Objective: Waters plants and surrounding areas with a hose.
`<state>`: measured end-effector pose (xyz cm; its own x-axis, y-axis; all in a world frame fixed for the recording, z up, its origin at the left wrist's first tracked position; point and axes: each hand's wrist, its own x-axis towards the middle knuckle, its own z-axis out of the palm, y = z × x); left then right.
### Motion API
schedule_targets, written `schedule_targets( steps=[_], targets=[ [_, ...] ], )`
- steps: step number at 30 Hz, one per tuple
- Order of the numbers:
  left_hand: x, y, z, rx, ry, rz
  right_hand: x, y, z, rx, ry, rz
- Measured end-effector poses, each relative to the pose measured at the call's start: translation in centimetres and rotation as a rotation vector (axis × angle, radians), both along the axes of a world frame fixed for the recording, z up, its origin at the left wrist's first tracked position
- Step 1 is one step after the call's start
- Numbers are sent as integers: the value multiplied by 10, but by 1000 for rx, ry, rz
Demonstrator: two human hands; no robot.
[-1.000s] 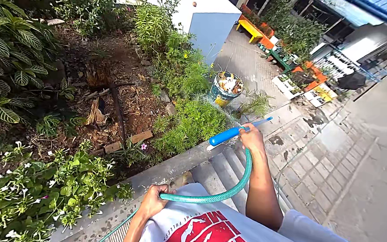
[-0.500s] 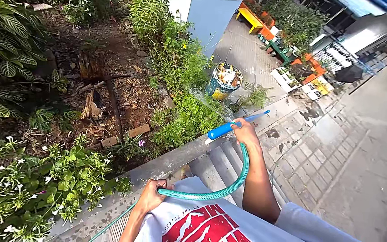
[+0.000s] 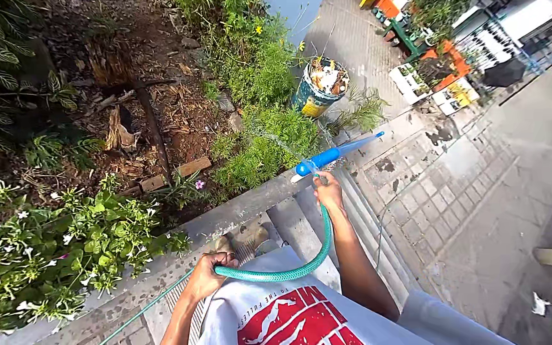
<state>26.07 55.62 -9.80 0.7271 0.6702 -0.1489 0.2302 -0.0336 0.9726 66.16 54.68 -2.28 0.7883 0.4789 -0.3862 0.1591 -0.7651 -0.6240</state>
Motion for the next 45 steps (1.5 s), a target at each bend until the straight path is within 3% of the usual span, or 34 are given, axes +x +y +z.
schedule_targets(
  steps=[5, 10, 14, 18, 26, 31, 38, 45],
  targets=[
    [-32, -28, 4, 46, 149, 86, -29, -28, -67, 93, 117, -77],
    [-50, -79, 18, 102, 243, 189, -56, -66, -116, 10, 212, -133],
    [-61, -139, 24, 125, 236, 257, -75, -107, -133, -31, 295, -128],
    [-74, -220, 30, 111, 233, 268, -105, -158, -158, -5, 423, 63],
    [-109, -361, 40, 28, 219, 359, -186, -208, -153, 4, 582, 477],
    [-118, -409, 33, -11, 252, 416, -184, -213, -148, -68, 443, 397],
    [-118, -426, 29, -46, 231, 385, -185, -234, -144, -66, 420, 472],
    [-102, -413, 27, -24, 228, 280, -132, -250, -144, -99, 309, 422]
  ],
)
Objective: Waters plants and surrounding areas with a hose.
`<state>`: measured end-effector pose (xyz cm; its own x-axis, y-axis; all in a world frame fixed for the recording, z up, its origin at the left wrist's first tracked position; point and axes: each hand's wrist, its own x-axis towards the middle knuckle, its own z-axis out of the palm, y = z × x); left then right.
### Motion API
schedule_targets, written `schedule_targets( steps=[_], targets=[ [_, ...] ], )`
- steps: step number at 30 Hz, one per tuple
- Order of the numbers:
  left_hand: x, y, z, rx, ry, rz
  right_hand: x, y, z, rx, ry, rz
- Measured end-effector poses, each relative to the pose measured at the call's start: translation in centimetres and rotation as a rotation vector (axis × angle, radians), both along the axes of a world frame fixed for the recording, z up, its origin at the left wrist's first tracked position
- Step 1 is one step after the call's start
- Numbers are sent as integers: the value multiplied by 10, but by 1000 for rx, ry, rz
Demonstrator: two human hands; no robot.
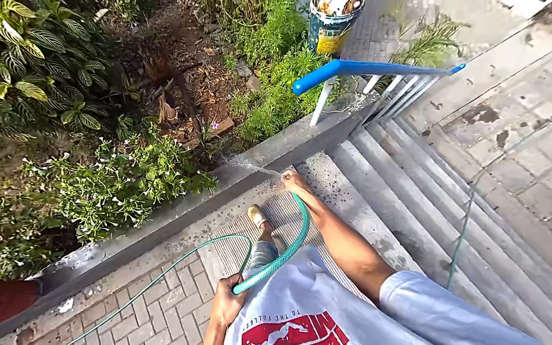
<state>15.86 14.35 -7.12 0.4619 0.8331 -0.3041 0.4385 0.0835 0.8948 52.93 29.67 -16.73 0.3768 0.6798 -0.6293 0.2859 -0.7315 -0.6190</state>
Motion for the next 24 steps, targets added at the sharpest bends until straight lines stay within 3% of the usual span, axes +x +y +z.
schedule_targets(
  steps=[7, 13, 17, 21, 24],
  targets=[
    [33, 36, -8, -4, -53, -145, 66, -20, 11, 42, -78, -221],
    [64, 88, -8, 9, -45, -262, 117, -17, 32, 30, -159, -408],
    [81, 131, -12, -1, -55, -290, 133, -14, 36, 128, -235, -598],
    [95, 182, -13, -17, -57, -318, 136, 10, 42, 27, -174, -513],
    [105, 219, -11, -34, -36, -351, 152, 29, 43, 3, -207, -620]
  ],
)
